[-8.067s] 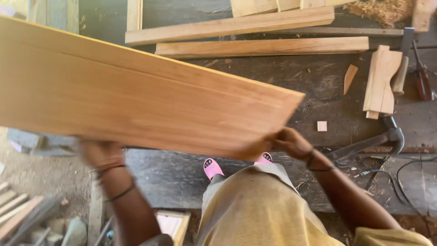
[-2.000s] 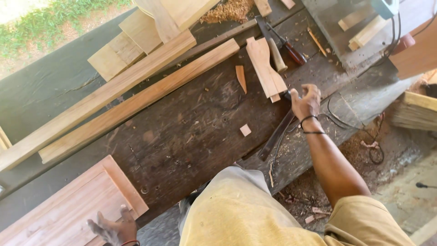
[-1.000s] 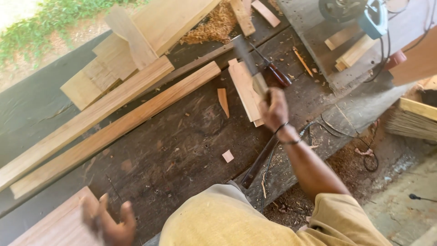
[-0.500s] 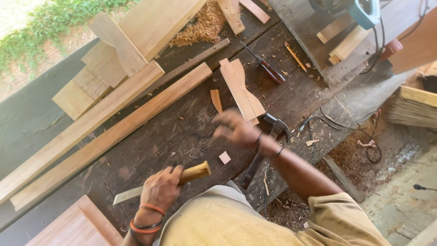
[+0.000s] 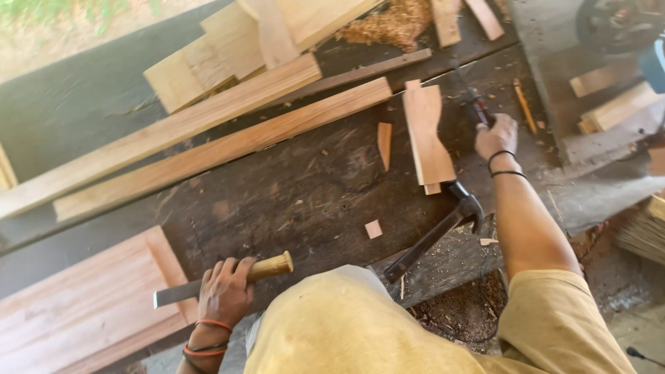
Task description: The person hammers nails into a long wooden rail on a workbench, then fits the rail to a wooden panel frame and hammers it into place. They use a chisel and hammer to trim and seat joints, working the frame pieces together by hand.
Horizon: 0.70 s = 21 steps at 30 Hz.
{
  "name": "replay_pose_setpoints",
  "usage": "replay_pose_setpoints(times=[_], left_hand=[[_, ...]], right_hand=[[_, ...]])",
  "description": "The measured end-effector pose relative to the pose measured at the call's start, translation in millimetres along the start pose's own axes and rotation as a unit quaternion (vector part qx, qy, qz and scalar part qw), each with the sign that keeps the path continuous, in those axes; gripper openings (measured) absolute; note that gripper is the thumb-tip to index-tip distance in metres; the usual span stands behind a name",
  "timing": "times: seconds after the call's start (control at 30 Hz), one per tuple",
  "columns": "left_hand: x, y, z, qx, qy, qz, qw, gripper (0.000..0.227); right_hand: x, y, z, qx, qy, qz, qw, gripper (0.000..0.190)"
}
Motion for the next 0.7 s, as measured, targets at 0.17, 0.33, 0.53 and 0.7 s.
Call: replay_pose_setpoints(times=[0.17,0.33,0.53,0.7], left_hand=[[-8,3,17,0.024,-0.01,0.033,0.999,0.039],[-24,6,37,0.019,-0.011,0.05,0.999,0.036],[-57,18,68,0.052,-0.036,0.091,0.994,0.034],[-119,33,117,0.072,-0.026,0.14,0.987,0.029]], right_hand=[[-57,83,45,0.061,-0.062,-0.157,0.984,0.03],[-163,125,141,0.008,-0.016,-0.226,0.974,0.037],[-347,107,285,-0.162,0.182,-0.221,0.944,0.044],[-476,100,350,-0.169,0.3,-0.189,0.92,0.043]])
Point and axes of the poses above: each hand's wrist, its own z-axis away from the middle knuckle, its own y-axis out of the back of the hand, x = y × z, the point moved 5 cm from there along -z, towards the middle knuckle, and after that the axes turned 15 degrees about z, right-handed, at the moved point
